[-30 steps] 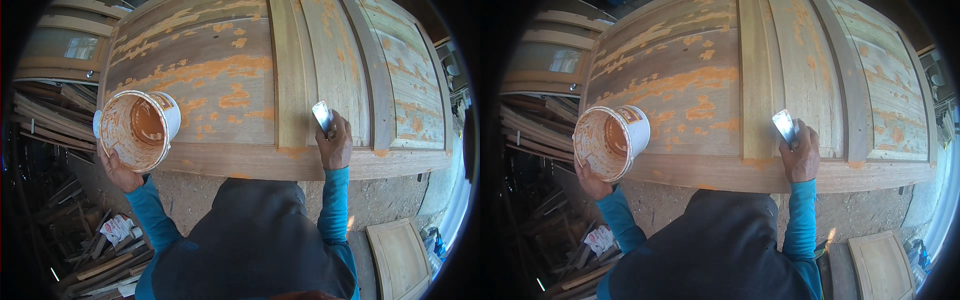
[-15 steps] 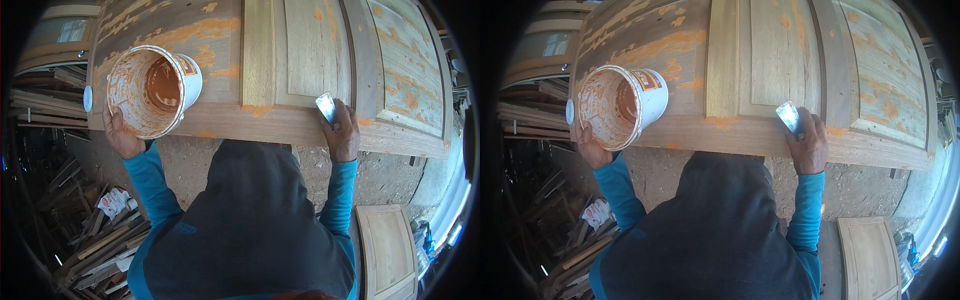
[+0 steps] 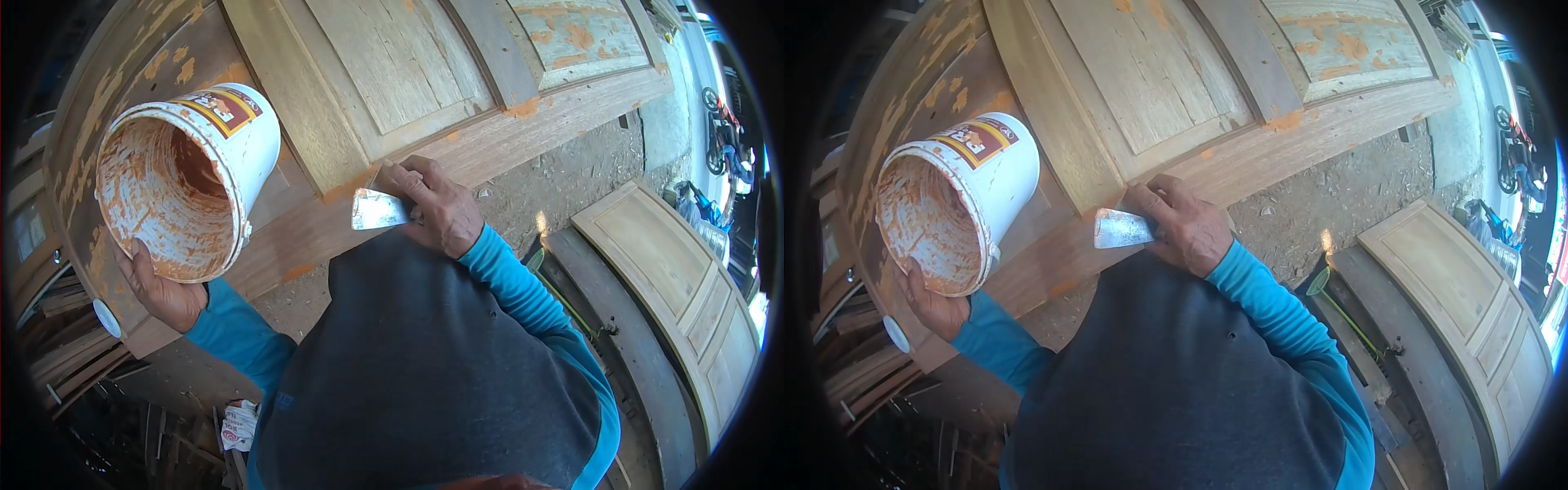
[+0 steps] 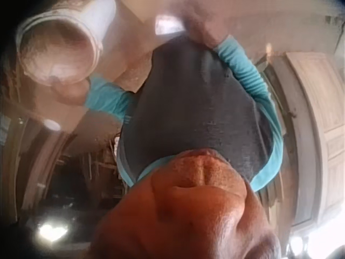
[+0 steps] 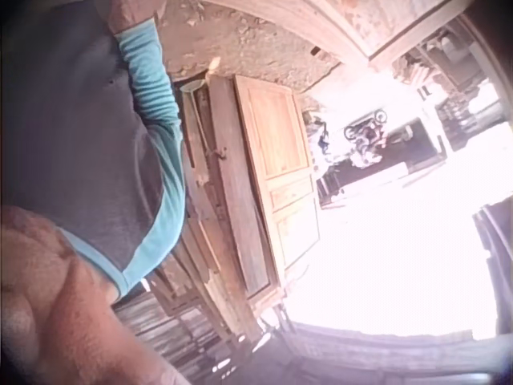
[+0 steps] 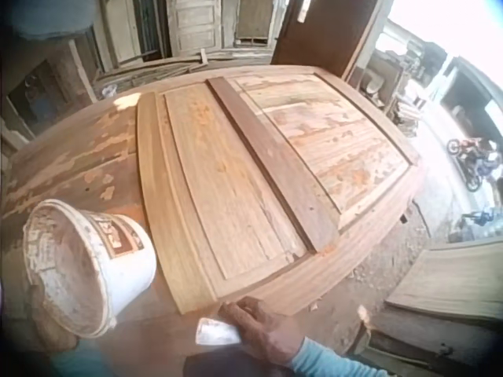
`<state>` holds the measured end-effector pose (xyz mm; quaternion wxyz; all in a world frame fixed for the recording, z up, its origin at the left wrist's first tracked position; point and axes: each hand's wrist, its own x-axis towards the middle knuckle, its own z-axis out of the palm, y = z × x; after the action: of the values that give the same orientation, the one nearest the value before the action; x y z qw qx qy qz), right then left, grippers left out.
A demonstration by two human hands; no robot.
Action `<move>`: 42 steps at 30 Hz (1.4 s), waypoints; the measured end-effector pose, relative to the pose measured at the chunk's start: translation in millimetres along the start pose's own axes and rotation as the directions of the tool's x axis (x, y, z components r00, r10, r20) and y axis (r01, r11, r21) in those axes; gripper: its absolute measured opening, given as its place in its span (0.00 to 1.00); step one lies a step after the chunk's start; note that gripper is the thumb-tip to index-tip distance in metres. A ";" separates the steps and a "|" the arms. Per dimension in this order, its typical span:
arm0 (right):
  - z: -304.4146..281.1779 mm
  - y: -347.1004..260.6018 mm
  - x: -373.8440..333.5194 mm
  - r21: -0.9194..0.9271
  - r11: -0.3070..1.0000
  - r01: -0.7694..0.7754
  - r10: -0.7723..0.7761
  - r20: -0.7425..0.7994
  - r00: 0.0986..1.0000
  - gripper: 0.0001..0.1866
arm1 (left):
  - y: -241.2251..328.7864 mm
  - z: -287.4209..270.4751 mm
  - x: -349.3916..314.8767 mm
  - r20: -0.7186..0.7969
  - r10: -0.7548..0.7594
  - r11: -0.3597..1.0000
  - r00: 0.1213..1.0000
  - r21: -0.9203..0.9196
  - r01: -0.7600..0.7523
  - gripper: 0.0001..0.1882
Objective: The person applies wood filler to a wooden door using a putty knife, taking filler from a bucket and smoothing it into gaps and imperfections on the door surface.
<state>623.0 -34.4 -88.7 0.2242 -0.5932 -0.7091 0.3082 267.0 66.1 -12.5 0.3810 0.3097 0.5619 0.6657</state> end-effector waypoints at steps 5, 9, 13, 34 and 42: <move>8.0 -9.8 1.9 -0.027 1.000 0.012 -0.011 0.067 0.998 0.50 | -20.7 45.0 16.1 0.167 -0.038 0.994 0.985 -0.097 0.055 0.28; 10.7 -10.2 6.3 -0.050 0.999 0.005 0.002 0.126 0.992 0.49 | -27.2 69.3 25.6 0.235 0.010 0.995 0.972 -0.096 0.013 0.27; -1.4 -1.0 6.6 0.098 0.995 0.003 -0.020 0.167 0.986 0.45 | -30.4 75.3 49.5 0.270 -0.044 0.994 0.962 -0.085 0.069 0.27; -74.6 135.2 -78.7 0.305 0.941 -0.145 0.005 0.418 0.908 0.26 | -4.6 -75.8 122.4 0.037 -0.132 0.762 0.991 0.644 0.078 0.26; -106.3 135.6 -64.5 0.309 0.946 -0.102 -0.028 0.390 0.920 0.22 | -30.4 -5.2 98.5 0.055 -0.056 0.950 0.997 0.311 0.036 0.25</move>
<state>803.6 -65.0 -105.5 0.1669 -0.4888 -0.6677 0.5361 216.5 150.1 -44.9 0.3606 0.3732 0.6540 0.5505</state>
